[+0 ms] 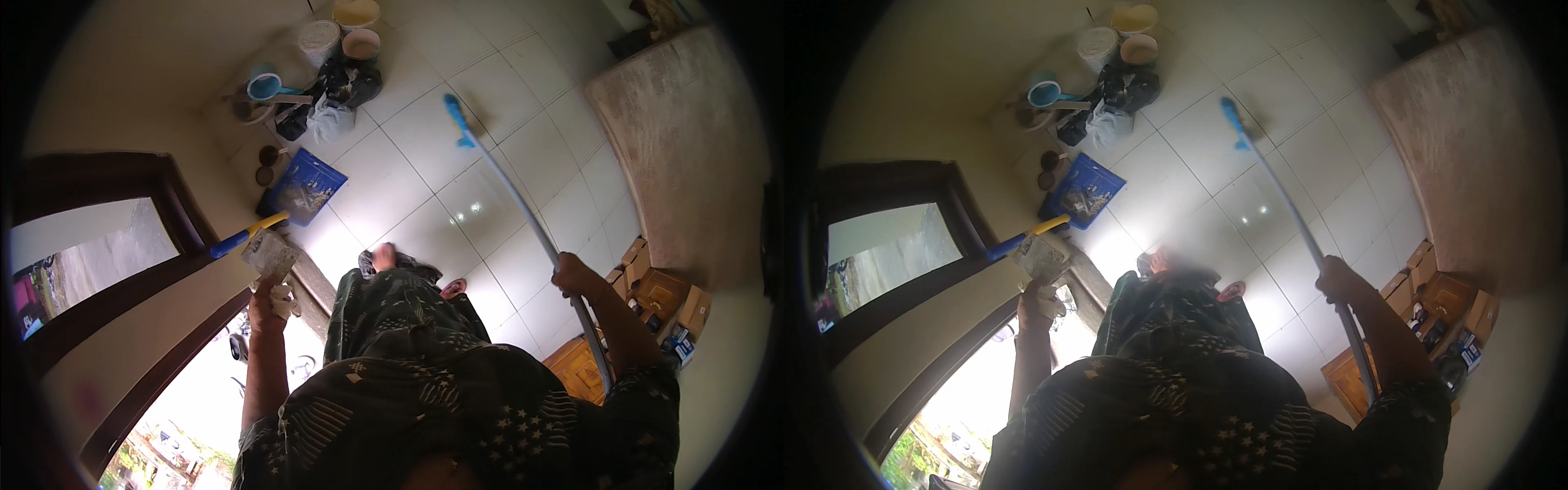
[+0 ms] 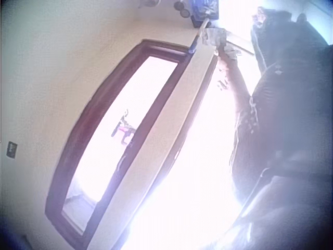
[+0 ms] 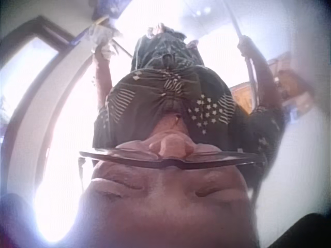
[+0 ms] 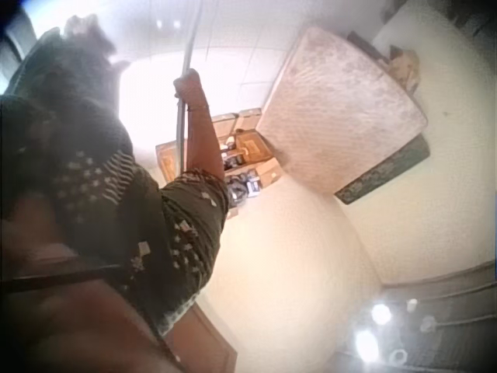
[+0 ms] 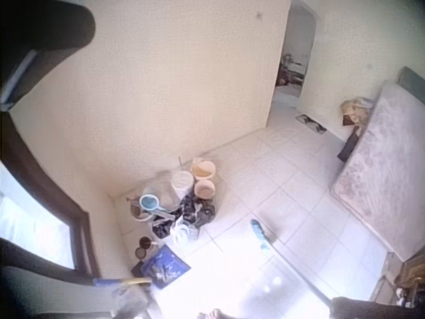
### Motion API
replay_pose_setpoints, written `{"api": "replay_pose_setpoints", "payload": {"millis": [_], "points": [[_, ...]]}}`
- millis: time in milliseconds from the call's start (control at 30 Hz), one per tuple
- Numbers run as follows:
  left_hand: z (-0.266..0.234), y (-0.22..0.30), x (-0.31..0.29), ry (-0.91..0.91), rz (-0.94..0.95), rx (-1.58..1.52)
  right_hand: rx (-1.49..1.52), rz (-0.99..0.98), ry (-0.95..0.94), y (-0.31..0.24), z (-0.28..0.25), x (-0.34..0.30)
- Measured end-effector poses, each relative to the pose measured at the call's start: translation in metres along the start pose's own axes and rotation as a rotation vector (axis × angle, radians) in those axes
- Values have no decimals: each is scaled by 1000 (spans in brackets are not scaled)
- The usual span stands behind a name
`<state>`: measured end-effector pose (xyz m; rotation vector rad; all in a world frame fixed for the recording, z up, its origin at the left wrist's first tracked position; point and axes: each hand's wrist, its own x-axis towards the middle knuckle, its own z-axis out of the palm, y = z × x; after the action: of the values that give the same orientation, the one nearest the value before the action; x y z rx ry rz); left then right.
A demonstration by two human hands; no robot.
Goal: The person cleans the tiled floor by first using a scraper to remove debris, then scrubbing the spots with a cloth, and finally mopping the area with a long-handled mop.
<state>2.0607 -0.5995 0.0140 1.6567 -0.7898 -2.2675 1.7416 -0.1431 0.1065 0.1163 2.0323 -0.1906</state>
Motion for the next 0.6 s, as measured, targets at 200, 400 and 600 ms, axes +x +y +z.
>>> {"api": "replay_pose_setpoints", "payload": {"millis": [200, 400, 600], "points": [[-7, -20, 20, -12, -16, 13, -86, -59, 138, 2, -17, 73], [14, 3, 19, -70, 65, 19, -382, -110, -296, -47, 37, -3], [61, 21, 19, -47, 123, -2, -476, -211, -269, -22, 9, -42]]}}
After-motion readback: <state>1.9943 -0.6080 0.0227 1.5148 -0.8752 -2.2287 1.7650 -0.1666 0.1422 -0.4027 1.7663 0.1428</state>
